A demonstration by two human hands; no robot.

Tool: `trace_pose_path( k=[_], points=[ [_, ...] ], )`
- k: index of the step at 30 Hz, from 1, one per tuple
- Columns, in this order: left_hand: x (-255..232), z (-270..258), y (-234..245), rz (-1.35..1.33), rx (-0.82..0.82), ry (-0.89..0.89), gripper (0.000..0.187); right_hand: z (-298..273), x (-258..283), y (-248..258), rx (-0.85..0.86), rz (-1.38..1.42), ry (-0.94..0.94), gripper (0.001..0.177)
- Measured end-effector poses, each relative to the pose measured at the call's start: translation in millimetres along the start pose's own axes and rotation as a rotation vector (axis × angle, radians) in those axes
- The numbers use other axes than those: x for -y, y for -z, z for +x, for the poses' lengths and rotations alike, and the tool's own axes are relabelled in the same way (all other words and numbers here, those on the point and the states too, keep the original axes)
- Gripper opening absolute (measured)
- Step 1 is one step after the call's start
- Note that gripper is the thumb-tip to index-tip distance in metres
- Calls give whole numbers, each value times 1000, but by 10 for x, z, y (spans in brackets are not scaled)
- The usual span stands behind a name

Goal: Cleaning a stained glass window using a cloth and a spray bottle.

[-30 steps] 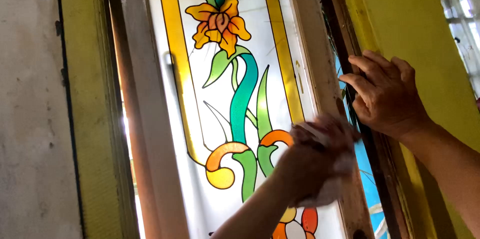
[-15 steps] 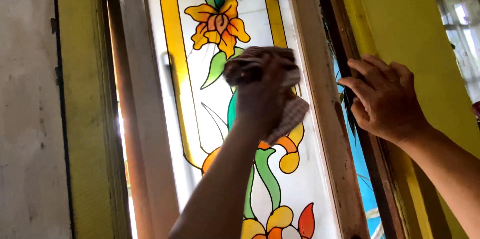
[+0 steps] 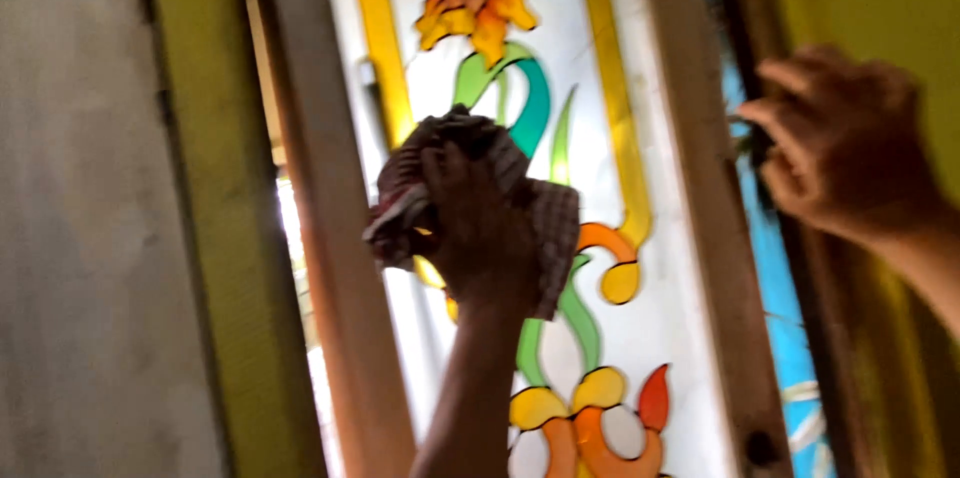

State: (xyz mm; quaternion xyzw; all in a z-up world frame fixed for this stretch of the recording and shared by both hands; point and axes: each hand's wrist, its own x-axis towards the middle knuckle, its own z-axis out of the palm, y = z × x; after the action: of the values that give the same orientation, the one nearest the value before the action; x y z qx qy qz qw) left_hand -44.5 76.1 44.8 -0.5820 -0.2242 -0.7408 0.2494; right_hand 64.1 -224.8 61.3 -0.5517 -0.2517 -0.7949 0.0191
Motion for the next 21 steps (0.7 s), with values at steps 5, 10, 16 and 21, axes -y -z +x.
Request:
trace_pose_path(
  k=[5,10,16,21],
  points=[
    [211,-106,303,-257,33,-37,67,-90,-22,-231,-58,-48,12,47],
    [194,44,99,-161,-102,-105,58,66,84,135,-53,-70,5,46],
    [458,311,98,-494,-220,-17,55,95,147,149,60,-369,30,45],
    [585,387,346,77,-152,62,56,84,68,125,96,-367,56,47]
  ],
)
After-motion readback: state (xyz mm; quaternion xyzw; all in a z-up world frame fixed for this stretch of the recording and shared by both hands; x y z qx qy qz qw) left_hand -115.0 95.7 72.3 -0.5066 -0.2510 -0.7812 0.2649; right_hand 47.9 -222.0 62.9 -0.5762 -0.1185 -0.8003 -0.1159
